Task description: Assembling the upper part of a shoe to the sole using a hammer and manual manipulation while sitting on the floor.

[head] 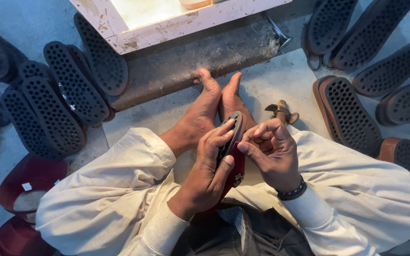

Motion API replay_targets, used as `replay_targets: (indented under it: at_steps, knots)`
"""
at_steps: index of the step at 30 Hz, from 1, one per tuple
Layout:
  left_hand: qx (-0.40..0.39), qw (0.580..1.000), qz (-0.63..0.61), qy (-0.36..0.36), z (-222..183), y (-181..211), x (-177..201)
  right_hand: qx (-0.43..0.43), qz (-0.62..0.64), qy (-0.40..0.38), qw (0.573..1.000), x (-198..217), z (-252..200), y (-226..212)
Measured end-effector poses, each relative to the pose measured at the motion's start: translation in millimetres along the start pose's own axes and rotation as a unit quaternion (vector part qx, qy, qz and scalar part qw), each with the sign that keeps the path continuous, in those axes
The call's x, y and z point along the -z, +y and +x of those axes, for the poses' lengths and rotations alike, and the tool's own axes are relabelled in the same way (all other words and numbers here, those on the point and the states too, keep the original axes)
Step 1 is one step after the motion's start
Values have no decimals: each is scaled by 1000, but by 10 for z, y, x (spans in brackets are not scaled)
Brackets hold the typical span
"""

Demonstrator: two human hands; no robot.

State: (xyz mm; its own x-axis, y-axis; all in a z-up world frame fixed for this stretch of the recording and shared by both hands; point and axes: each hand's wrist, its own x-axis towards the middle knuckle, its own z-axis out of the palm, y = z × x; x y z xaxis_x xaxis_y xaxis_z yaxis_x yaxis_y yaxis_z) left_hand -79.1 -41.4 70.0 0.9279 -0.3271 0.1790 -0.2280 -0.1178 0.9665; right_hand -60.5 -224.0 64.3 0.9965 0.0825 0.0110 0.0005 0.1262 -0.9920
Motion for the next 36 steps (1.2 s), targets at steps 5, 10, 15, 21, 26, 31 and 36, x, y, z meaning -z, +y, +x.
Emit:
replay_targets:
  at_steps: [5,10,15,21,26,31,36]
  knots:
    - [13,1000,-3,-7,-19,55,-7,2,-26,29,999,-33,-50,-43]
    - [3,1000,1,0,-28,74,-18,18,-48,57,997,-86,-73,-71]
    - [-3,999,25,21,-37,75,-59,30,-67,67,995,-132,-86,-40]
    - [-8,998,60,22,-68,15,-112,-54,34,32,997,-99,-5,7]
    - [13,999,36,22,-77,-30,-74,-78,-15,8,997,-154,4,9]
    - [46,995,91,-11,-185,-137,1,-101,-91,-37,990,-229,7,-4]
    - [396,904,51,155,-422,-362,210,87,-484,36,870,529,259,506]
